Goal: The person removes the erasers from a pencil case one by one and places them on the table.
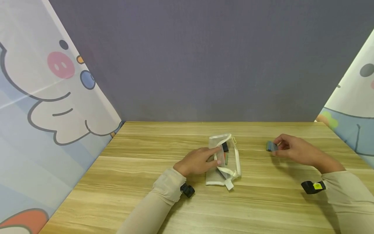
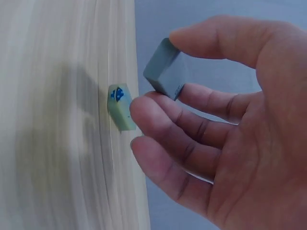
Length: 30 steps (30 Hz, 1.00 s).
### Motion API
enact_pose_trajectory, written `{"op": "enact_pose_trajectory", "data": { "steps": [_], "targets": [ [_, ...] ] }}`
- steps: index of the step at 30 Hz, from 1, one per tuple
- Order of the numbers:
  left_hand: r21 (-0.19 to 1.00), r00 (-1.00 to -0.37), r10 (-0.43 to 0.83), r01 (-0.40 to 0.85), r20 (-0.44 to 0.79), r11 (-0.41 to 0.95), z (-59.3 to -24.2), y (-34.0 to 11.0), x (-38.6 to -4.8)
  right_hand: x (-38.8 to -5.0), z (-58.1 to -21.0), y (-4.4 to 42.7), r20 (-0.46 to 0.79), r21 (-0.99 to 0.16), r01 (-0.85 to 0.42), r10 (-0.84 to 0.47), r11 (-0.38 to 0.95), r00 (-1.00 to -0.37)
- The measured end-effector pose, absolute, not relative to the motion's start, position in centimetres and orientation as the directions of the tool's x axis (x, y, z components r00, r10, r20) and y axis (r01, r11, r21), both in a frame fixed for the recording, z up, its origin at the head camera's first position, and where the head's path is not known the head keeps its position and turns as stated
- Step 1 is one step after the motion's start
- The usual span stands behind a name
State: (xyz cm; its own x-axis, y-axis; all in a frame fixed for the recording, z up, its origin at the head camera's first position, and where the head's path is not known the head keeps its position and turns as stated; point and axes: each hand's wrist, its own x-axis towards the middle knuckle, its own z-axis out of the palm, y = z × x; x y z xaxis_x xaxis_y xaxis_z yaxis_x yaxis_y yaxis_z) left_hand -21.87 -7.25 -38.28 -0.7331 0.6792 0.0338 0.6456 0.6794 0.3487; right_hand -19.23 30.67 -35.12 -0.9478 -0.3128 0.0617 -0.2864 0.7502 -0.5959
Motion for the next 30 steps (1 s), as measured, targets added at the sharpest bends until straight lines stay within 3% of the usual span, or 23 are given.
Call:
{"op": "enact_pose_trajectory", "data": {
  "steps": [9, 30],
  "targets": [
    [0.35, -0.732, 0.681, 0.646, 0.031, 0.678, -38.3, -7.3, -22.0, -19.5, -35.7, 31.4, -0.005, -0.569, -0.247, -0.304, 0.784, -0.953],
    [0.358, -0.729, 0.684, 0.647, 0.03, 0.673, -38.2, -7.4, -21.9, -19.7, -36.8, 32.2, 0.018, -0.467, -0.257, -0.281, 0.846, -0.96]
  ]
}}
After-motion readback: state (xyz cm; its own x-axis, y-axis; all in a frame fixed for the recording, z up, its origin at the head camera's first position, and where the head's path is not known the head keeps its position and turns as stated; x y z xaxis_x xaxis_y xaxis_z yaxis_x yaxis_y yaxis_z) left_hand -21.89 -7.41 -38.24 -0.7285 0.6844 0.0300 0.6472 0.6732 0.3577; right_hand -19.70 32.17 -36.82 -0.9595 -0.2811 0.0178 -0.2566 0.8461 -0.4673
